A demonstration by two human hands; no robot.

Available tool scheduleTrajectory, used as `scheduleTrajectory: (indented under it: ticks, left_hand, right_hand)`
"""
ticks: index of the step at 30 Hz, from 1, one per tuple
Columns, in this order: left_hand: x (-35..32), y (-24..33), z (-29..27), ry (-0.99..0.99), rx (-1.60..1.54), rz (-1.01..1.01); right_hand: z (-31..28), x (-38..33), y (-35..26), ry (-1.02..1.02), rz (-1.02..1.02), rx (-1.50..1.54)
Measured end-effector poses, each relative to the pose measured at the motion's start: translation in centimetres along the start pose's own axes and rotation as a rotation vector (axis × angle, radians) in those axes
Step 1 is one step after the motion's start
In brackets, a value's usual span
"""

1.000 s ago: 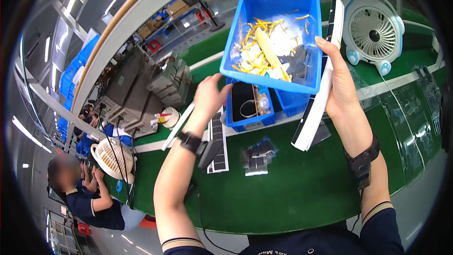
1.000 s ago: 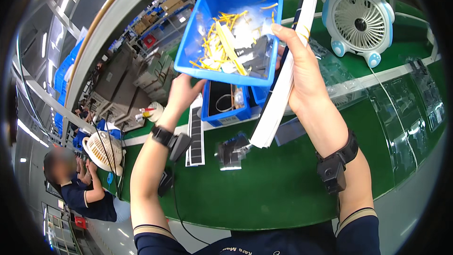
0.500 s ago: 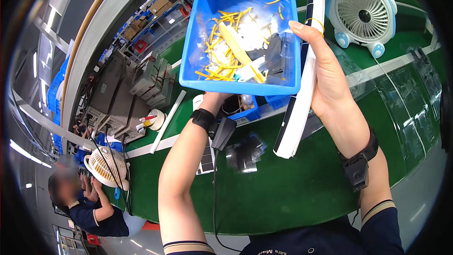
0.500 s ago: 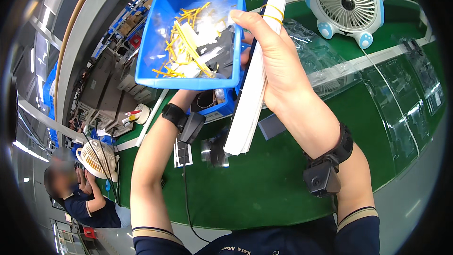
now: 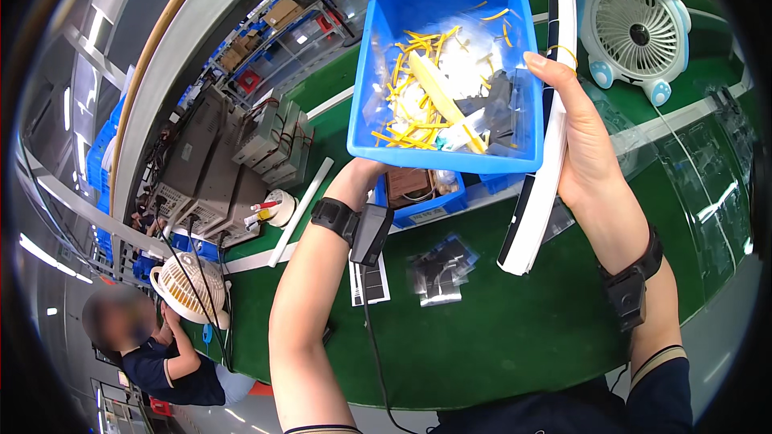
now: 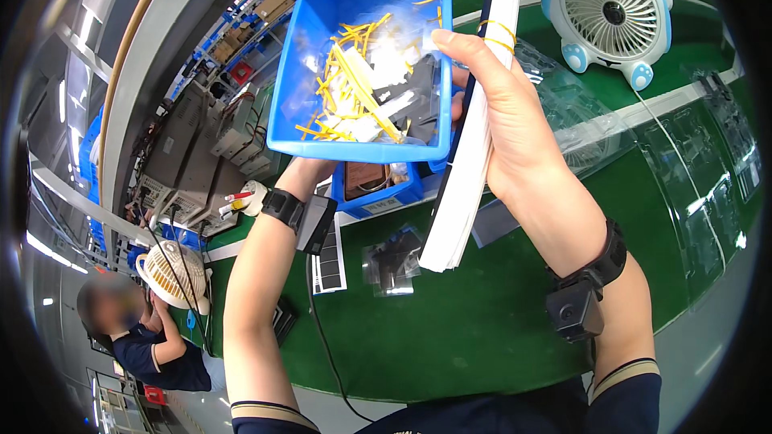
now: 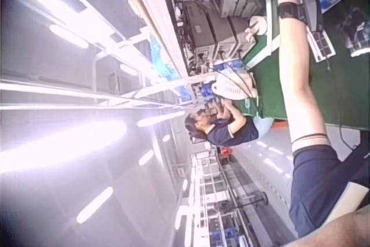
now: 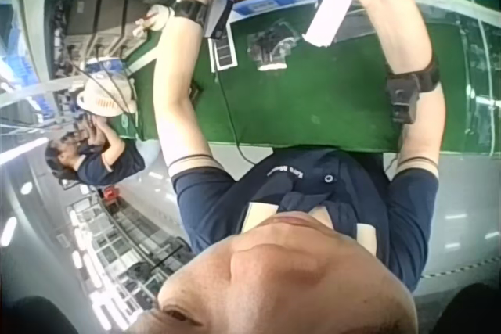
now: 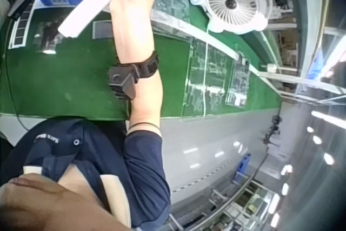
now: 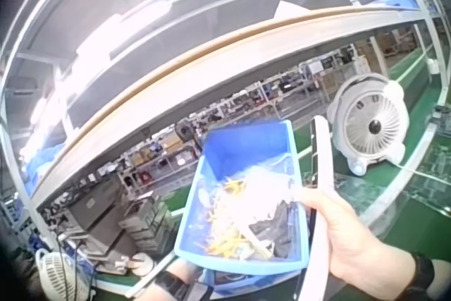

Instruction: The recorder is assembling and inspecting various hardware parts, including white plastic casings and black mesh-like components, at a factory workstation.

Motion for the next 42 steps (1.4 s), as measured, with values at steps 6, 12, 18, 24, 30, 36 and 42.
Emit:
scheduleTrajectory:
  ticks: [6, 12, 18, 24, 30, 36, 42]
  left_hand:
    - [-0.3, -0.2, -0.1, -0.014, -0.083, 0.0]
    - [-0.8, 0.1, -0.3, -0.023, -0.158, 0.001]
    - [-1.8, 0.4, -1.1, -0.03, -0.225, 0.009]
    - [-2.5, 1.6, -1.7, -0.043, -0.283, 0.028]
    - [-3.9, 2.0, -2.3, -0.051, -0.35, 0.038]
    - [-4.7, 3.0, -3.0, -0.045, -0.419, 0.045]
    - [-5.2, 3.9, -3.3, -0.045, -0.49, 0.045]
  right_hand:
    - [0.0, 0.1, 0.3, -0.011, 0.018, -0.024]
    - [-0.1, 0.1, 0.4, -0.021, 0.004, -0.034]
    - [0.5, -0.3, 0.2, -0.018, 0.016, 0.001]
    - [-0.2, 0.1, 0.5, 0.006, -0.005, -0.022]
    - [-0.1, 0.1, 0.4, -0.002, -0.003, -0.005]
    - [-0.1, -0.2, 0.2, -0.017, 0.007, -0.014]
    - [0.0, -0.2, 0.4, -0.021, 0.006, -0.005]
Point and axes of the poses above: each hand's wrist, its own x-axis towards the middle knuckle, its own z-axis out of the palm, y = z × x, the point moved 2 cm from there along x, towards the middle knuckle, and after that the axes turned 4 degrees about x, right-handed, at the moved point
